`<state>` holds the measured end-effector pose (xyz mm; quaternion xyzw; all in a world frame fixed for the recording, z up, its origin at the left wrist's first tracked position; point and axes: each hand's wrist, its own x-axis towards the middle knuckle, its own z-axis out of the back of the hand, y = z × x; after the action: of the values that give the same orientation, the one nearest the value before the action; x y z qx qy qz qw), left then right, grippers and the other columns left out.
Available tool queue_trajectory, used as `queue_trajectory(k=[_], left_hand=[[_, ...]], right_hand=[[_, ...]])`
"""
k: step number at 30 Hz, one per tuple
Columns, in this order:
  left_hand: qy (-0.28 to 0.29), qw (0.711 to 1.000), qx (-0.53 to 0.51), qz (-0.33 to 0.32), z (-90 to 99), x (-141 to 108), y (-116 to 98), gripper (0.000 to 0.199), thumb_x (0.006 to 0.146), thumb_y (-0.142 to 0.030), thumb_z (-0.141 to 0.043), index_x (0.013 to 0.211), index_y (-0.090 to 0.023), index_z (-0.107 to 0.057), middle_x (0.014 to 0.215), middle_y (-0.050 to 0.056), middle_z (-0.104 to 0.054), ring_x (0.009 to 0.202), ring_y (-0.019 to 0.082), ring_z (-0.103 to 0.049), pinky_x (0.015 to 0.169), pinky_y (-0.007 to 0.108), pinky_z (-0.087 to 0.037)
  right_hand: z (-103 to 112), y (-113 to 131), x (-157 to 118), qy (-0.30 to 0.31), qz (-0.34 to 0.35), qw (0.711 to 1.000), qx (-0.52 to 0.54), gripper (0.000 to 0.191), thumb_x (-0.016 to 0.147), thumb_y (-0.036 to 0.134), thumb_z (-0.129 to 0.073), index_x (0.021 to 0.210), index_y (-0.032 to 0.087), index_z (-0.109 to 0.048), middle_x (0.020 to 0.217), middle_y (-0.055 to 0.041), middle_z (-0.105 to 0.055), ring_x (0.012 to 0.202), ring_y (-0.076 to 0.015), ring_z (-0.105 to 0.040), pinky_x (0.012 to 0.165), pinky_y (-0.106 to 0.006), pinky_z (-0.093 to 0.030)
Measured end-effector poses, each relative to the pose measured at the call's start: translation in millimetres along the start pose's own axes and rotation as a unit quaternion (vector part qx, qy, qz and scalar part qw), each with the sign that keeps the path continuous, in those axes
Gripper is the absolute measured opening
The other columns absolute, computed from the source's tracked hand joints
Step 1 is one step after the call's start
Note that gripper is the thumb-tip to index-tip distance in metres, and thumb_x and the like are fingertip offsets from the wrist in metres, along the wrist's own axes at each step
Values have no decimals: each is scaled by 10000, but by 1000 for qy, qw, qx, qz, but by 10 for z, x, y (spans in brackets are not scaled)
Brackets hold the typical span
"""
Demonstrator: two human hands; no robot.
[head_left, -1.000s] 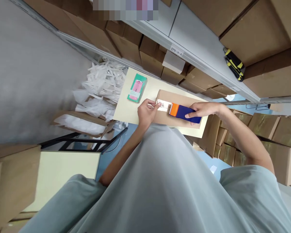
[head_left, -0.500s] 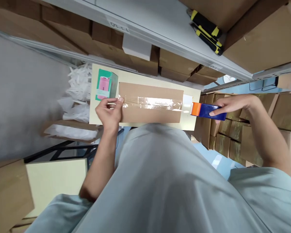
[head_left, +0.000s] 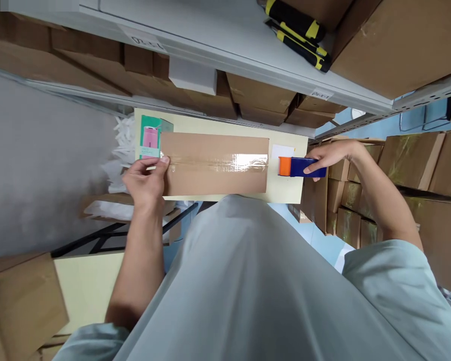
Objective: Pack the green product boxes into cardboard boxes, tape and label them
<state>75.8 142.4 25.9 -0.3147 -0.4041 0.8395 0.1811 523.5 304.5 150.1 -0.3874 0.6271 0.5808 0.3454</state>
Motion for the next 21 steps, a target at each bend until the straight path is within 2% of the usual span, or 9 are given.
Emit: queue_trajectory(k=[4, 9, 13, 15, 17, 19, 21], left_hand=[[3, 1000, -6, -7, -36, 2, -4, 130, 810, -106, -806, 791, -157, -687, 784, -52, -690, 738, 98, -571, 730, 208, -478], [3, 1000, 10, 6, -54, -31, -73, 139, 816, -106, -794, 772, -158, -673, 738, -66, -666, 685, 88, -549, 724, 207, -481], [15, 1000, 4, 8, -22, -35, -65, 159, 804, -106, -794, 752, -162, -655, 726, -65, -654, 652, 88, -523, 689, 212, -457], [26, 1000, 6, 0, 9, -28, -28, 148, 806, -133, -807, 776, -166, -666, 707, -70, -625, 645, 92, -493, 667, 214, -428], [39, 999, 12, -10, 41, -22, 12, 143, 809, -180, -823, 808, -168, -680, 681, -77, -581, 636, 95, -457, 649, 218, -397], [54, 998, 17, -22, 66, -19, 40, 154, 810, -228, -826, 821, -171, -683, 667, -79, -547, 632, 100, -433, 639, 224, -379], [73, 997, 13, -32, 88, -12, 59, 179, 807, -278, -826, 825, -177, -679, 670, -75, -531, 634, 107, -429, 637, 234, -378]], right_hand=[[-38, -166, -19, -27, 21, 999, 11, 671, 780, 845, -821, 953, 197, -815, 897, -50, -840, 868, -244, -750, 812, -327, -549], [-192, -185, 184, -54, -11, 998, -4, 653, 846, 854, -760, 875, 202, -774, 877, -75, -831, 856, -255, -749, 785, -326, -523], [-435, 2, 316, -124, -65, 987, -85, 574, 932, 784, -717, 817, 223, -761, 773, -81, -783, 792, -267, -723, 771, -356, -499], [-601, 150, 354, -168, -96, 972, -131, 521, 987, 720, -671, 873, 224, -785, 751, -98, -756, 837, -302, -732, 805, -379, -514], [-776, 315, 392, -218, -130, 956, -148, 462, 1033, 641, -639, 997, 210, -802, 847, -136, -777, 950, -350, -754, 879, -412, -538], [-932, 470, 442, -260, -166, 940, -150, 409, 1067, 557, -620, 1126, 190, -792, 1032, -185, -805, 1097, -390, -757, 966, -440, -549], [-1052, 598, 497, -279, -215, 923, -153, 363, 1089, 468, -601, 1224, 179, -772, 1194, -216, -808, 1218, -407, -740, 1020, -450, -551]])
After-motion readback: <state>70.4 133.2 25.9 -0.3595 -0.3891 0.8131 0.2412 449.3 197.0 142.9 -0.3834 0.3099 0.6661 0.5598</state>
